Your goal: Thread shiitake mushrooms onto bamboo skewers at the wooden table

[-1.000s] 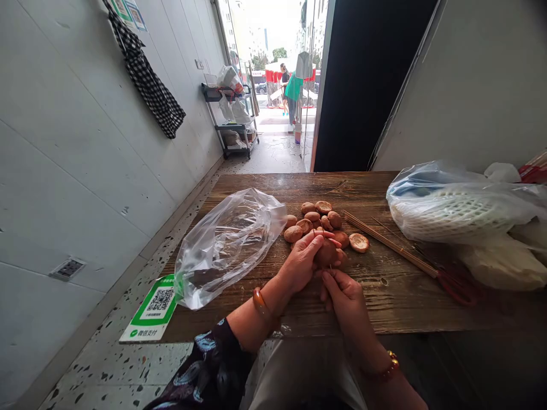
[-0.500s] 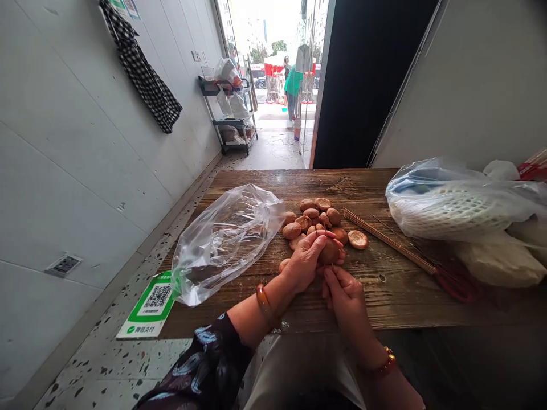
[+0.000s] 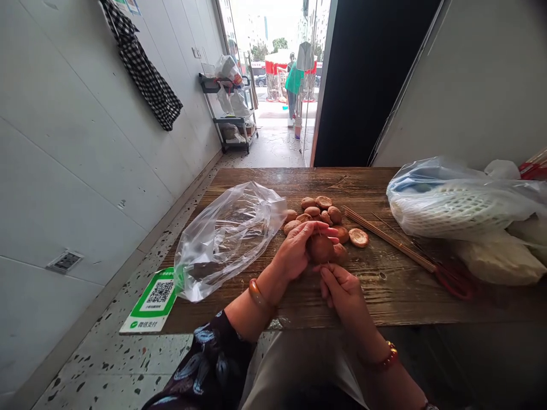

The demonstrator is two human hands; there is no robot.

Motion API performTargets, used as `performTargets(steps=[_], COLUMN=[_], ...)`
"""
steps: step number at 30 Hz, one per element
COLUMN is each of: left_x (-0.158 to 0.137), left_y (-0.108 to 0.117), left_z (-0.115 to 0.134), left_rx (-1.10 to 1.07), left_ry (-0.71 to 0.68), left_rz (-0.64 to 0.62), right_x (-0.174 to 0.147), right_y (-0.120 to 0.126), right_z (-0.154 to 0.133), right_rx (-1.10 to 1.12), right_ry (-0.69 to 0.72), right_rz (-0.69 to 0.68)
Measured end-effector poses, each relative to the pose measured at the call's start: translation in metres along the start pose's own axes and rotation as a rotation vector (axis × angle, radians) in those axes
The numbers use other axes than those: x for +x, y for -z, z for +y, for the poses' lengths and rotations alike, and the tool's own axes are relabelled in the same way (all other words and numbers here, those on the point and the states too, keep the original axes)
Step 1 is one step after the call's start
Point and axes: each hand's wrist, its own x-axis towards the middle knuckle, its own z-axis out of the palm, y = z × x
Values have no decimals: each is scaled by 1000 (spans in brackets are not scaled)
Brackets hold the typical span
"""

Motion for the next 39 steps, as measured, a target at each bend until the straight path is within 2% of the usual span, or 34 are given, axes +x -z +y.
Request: performTargets(steps=[5, 8, 12, 14, 17, 20, 23, 28, 35, 39], left_x=[1, 2, 5, 7, 6, 1, -6, -15, -24, -26], left_y=[2, 6, 19, 28, 39, 44, 45, 48, 39, 36], left_z=[0, 2, 13, 22, 34, 44, 50, 51, 28, 26], left_rx=[38, 134, 335, 518, 968, 1458, 1711, 1762, 1879, 1808], left_ry=[41, -11, -70, -137, -227, -200, -85, -20, 12, -68], left_rz=[-4, 5, 89, 150, 174, 87, -65, -265, -359, -378], right_x=[-1, -2, -1, -1, 1, 2, 3, 7, 10, 8], right_y=[0, 0, 0, 0, -1, -2, -3, -3, -5, -4], right_z=[2, 3, 6, 7, 8, 7, 7, 11, 11, 8], right_rx=[-15, 9, 117, 184, 226, 221, 239, 268, 300, 275], right_ry=[9, 13, -11, -17, -12, -12, 0, 6, -3, -16], right_rz=[-12, -1, 110, 150, 164, 168, 163, 188, 213, 210])
